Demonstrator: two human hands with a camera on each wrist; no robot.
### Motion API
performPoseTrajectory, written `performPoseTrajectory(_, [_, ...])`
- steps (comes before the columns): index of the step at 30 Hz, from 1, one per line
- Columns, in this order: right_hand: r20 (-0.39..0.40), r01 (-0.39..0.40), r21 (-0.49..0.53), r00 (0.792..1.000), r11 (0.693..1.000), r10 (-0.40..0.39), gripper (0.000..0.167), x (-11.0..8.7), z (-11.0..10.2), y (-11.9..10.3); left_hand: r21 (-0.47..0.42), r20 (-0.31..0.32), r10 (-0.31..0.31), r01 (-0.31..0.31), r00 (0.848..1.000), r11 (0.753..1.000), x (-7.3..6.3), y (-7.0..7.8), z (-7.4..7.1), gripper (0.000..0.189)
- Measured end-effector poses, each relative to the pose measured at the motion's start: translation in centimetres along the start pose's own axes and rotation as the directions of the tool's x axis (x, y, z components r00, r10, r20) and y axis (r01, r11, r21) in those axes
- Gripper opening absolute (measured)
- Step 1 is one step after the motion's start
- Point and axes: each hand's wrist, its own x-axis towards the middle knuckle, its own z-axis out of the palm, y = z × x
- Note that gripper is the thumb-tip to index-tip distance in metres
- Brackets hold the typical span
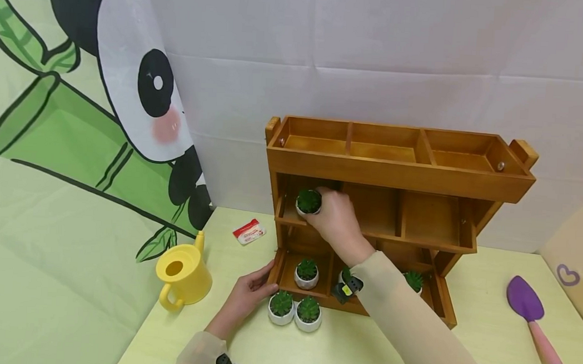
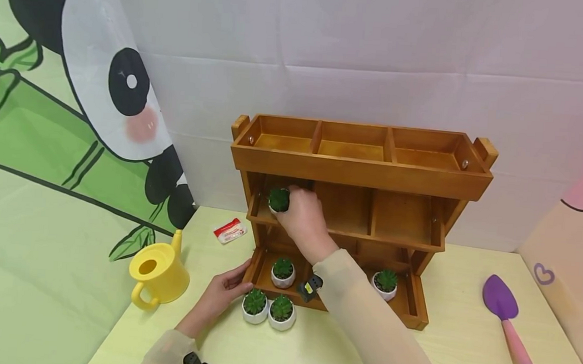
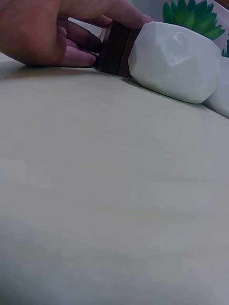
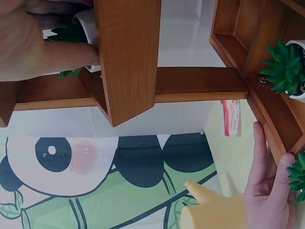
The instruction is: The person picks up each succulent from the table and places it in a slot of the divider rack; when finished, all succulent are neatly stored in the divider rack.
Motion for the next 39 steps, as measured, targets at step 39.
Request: performPoseTrajectory(39, [-0.081,0.118,0.156,0.991,0.981,-0.106,0.073,-4.4,-0.2,1.7,0.028,0.005,0.002,-0.002,1.0,1.0,-0.1,0.2,0.0,0.063])
